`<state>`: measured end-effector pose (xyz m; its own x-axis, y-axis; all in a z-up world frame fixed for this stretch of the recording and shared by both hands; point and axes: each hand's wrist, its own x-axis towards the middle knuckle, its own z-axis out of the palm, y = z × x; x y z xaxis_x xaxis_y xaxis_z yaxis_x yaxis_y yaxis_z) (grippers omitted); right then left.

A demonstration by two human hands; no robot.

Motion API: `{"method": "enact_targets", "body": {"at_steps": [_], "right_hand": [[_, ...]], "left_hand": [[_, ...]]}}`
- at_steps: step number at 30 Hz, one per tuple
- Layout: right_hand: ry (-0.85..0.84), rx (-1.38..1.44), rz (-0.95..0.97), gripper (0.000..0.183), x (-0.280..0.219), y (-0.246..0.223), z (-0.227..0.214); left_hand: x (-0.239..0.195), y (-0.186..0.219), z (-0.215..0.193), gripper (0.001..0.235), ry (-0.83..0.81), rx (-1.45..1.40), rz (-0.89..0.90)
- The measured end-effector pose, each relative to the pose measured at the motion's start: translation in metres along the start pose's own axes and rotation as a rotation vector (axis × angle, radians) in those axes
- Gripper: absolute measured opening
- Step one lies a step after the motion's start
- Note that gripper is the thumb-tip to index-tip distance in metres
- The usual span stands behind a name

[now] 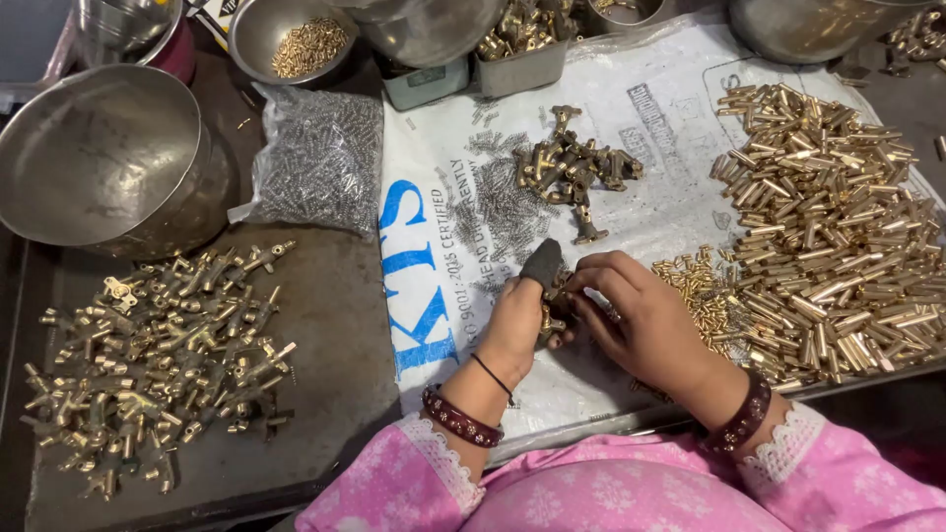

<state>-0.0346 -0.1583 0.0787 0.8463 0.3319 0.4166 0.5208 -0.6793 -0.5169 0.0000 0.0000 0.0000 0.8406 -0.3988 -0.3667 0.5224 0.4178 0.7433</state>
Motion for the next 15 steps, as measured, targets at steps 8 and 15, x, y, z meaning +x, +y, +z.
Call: {"method": "enact_targets", "body": {"at_steps": [8,15], "right_hand": [[0.016,-0.03,0.031,0.016,-0.001,0.002,0.002],[-0.061,0.034,0.142,0.017,0.001,0.004,-0.004]], "left_hand": [[0.0,0.002,0.003,0.046,-0.008,0.038,-0.008],[0.009,-0.013,-0.011,0.038,-0.068,0.096,0.072]]}}
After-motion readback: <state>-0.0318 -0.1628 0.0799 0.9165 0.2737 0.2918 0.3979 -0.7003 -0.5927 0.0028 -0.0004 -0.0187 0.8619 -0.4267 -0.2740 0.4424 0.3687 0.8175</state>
